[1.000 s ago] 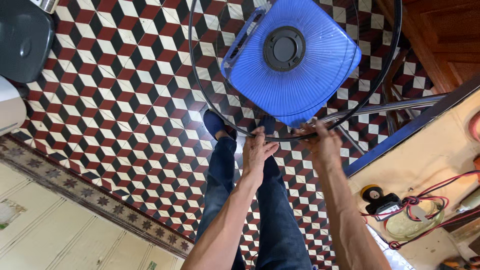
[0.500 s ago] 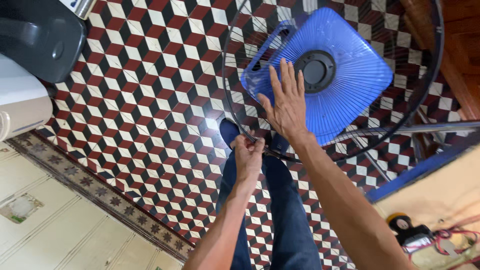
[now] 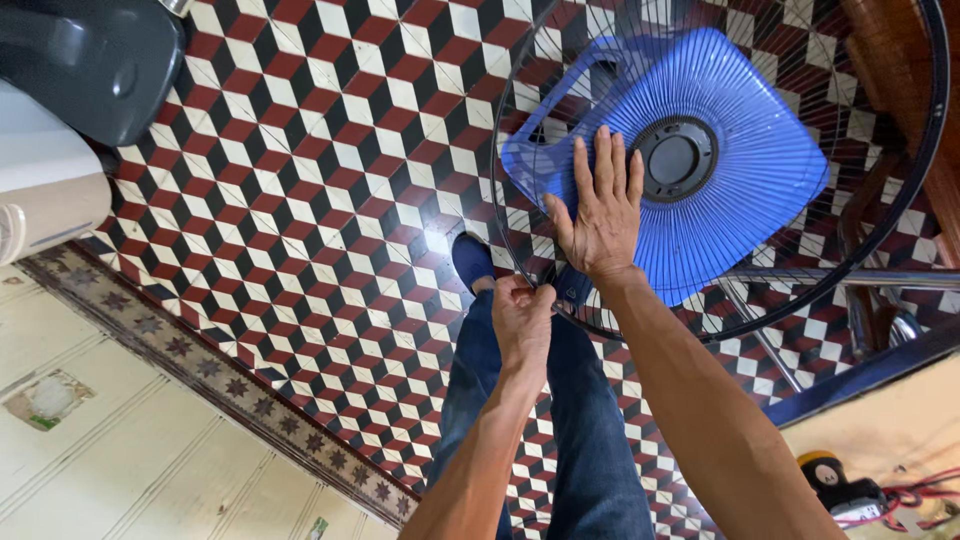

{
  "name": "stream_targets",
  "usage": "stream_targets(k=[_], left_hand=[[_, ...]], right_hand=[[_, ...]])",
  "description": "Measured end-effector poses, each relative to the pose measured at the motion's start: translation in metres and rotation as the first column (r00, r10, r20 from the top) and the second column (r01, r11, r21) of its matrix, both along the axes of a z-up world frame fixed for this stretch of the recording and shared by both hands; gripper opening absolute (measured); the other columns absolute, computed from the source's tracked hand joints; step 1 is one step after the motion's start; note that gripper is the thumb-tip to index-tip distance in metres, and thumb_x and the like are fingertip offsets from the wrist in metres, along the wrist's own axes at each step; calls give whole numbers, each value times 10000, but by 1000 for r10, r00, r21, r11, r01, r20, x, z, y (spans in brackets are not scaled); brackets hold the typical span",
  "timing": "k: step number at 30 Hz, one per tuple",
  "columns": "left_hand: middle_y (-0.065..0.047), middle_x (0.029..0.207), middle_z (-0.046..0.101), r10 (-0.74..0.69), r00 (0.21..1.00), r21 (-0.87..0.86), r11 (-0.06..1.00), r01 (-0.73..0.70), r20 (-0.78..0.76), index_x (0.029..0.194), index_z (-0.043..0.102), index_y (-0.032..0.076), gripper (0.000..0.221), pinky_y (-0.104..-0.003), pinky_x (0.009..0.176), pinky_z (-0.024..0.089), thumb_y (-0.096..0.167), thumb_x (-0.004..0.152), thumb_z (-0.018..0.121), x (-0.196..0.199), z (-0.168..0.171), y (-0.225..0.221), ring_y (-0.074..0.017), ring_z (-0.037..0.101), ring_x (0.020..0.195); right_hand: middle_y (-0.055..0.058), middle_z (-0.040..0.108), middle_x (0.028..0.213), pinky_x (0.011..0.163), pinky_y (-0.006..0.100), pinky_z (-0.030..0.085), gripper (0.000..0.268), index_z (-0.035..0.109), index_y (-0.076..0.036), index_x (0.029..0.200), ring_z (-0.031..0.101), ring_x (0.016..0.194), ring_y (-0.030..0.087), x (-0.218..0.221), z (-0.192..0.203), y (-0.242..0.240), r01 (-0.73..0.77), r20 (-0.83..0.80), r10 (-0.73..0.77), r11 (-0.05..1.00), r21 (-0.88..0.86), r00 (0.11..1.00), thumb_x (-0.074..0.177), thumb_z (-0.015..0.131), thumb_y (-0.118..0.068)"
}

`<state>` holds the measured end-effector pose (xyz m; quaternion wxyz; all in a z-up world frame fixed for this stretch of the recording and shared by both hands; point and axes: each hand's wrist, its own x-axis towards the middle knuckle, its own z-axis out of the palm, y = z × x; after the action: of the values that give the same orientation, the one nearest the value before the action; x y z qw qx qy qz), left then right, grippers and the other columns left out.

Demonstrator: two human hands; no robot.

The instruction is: The person assembles a standing fan by attaching the front and rear wire cages to the fan head, securing them with a screw, and then plugging in the power cord. The person also tests the fan by turning it on and off.

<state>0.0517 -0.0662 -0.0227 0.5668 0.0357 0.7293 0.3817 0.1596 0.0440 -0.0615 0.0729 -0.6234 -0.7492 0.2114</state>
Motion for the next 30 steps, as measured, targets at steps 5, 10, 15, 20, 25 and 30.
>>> stream_targets(k=[5,10,15,20,25,30], left_hand=[[-52,900,651,-31,999,9,999,31,31,1166,533,52,362,-270,710,506,160,889,740,-7,15,-2,-109,609,801],[-74,1015,690,-51,962,19,999,47,268,1244,585,2,393,-294,814,561,197,929,716,35,32,-33,-148,669,909],[-111,1071,688,-113,893,-198,956,218,436,1195,561,-41,400,-338,898,637,229,928,685,54,21,-46,-246,764,960],[-180,1057,622,-43,872,-95,990,102,487,1143,496,-67,324,-423,920,601,126,938,657,57,4,-53,-329,747,1000],[-216,1100,724,-42,815,-168,971,169,577,1143,629,-120,289,-399,942,616,118,979,634,75,-9,-54,-321,750,1018],[-150,1133,699,57,781,-86,996,-5,622,1305,563,-9,370,-445,980,612,77,951,623,69,3,-49,-256,717,1048]], right_hand=[[218,207,1702,1290,555,65,733,346,-54,1626,166,1590,382,-7,6,4,20,-10,-20,1000,7,1000,1071,548,-489],[239,230,1698,1307,557,140,693,374,-41,1614,216,1590,402,14,20,-7,-53,-97,58,997,49,994,1069,622,-391],[198,323,1687,1325,539,202,641,468,-66,1579,316,1582,370,86,48,-34,-28,-112,37,996,84,993,1010,743,-170],[276,274,1704,1356,491,245,611,350,-15,1644,255,1623,365,201,84,-49,362,-84,-356,864,349,931,1144,696,-75],[290,606,1285,963,493,586,440,528,37,1294,637,1140,414,263,61,1,773,-416,-869,452,-444,269,1014,739,-230],[193,762,1004,822,427,633,334,661,47,1102,775,885,289,250,55,-5,679,-463,-885,365,-637,41,1018,640,-275]])
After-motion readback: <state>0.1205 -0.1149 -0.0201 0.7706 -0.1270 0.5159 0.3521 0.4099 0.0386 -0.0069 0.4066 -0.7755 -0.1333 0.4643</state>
